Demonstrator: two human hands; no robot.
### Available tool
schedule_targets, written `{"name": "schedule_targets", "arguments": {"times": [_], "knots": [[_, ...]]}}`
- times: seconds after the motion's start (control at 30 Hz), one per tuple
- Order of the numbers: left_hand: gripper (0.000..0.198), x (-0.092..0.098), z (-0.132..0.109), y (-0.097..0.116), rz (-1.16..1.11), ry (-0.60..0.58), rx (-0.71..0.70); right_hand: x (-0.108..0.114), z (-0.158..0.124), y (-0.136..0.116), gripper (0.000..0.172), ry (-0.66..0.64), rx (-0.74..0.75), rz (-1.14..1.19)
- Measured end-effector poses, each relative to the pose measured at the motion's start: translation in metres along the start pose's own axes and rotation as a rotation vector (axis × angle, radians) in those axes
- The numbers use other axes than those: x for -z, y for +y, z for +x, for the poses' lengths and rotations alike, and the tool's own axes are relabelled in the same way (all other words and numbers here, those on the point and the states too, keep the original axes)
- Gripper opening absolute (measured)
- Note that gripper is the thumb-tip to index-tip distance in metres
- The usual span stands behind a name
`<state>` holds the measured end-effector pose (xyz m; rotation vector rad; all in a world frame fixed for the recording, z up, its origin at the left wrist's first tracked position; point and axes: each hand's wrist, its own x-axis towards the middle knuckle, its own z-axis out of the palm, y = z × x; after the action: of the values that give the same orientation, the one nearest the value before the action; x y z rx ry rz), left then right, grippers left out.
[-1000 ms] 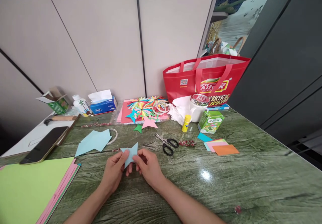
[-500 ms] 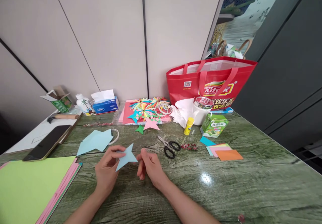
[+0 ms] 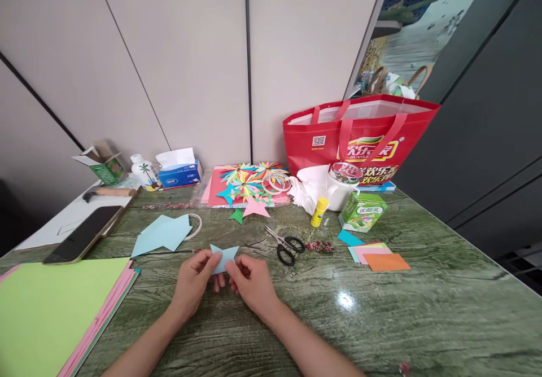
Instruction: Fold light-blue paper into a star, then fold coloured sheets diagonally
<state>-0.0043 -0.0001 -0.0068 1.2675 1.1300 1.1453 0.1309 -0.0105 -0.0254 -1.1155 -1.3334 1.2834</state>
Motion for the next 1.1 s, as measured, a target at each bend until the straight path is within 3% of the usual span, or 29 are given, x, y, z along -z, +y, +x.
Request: {"name": "schedule_targets", "arguments": {"times": [0.17, 0.3, 0.57, 0.77, 0.83, 0.9, 1.0, 1.03, 1.1], "knots": [[0.029, -0.005, -0.006, 0.002, 0.02, -0.139, 0.071, 0.0, -0.002, -0.002, 0.036, 0.136, 0.02, -0.042], [0.03, -0.007, -0.009, 0.002, -0.008, -0.213, 0.126, 0.002, -0.003, -0.001, 0.035, 0.141, 0.126, -0.137], [0.036, -0.007, -0.008, 0.0, 0.015, -0.166, 0.086, 0.001, -0.005, 0.004, 0.034, 0.085, 0.102, -0.157], [0.045, 0.0, -0.006, -0.002, 0.041, -0.067, 0.054, 0.004, 0.0, -0.011, 0.045, -0.101, 0.011, -0.116], [0.046, 0.001, -0.004, -0.004, -0.021, -0.049, 0.066, 0.009, 0.004, -0.02, 0.047, -0.148, 0.02, -0.14], [0.05, 0.001, -0.003, -0.005, -0.095, -0.046, 0.081, 0.014, 0.003, -0.035, 0.046, -0.115, 0.082, -0.206], [0.052, -0.001, -0.002, -0.006, -0.118, -0.002, 0.072, 0.02, -0.011, -0.076, 0.029, -0.058, 0.204, -0.271], [0.05, -0.002, -0.002, -0.006, -0.102, 0.021, 0.057, 0.021, -0.018, -0.093, 0.024, -0.136, 0.215, -0.251], [0.045, -0.003, -0.002, -0.005, -0.075, 0.058, 0.021, 0.023, -0.026, -0.127, 0.019, -0.423, 0.191, -0.21]]}}
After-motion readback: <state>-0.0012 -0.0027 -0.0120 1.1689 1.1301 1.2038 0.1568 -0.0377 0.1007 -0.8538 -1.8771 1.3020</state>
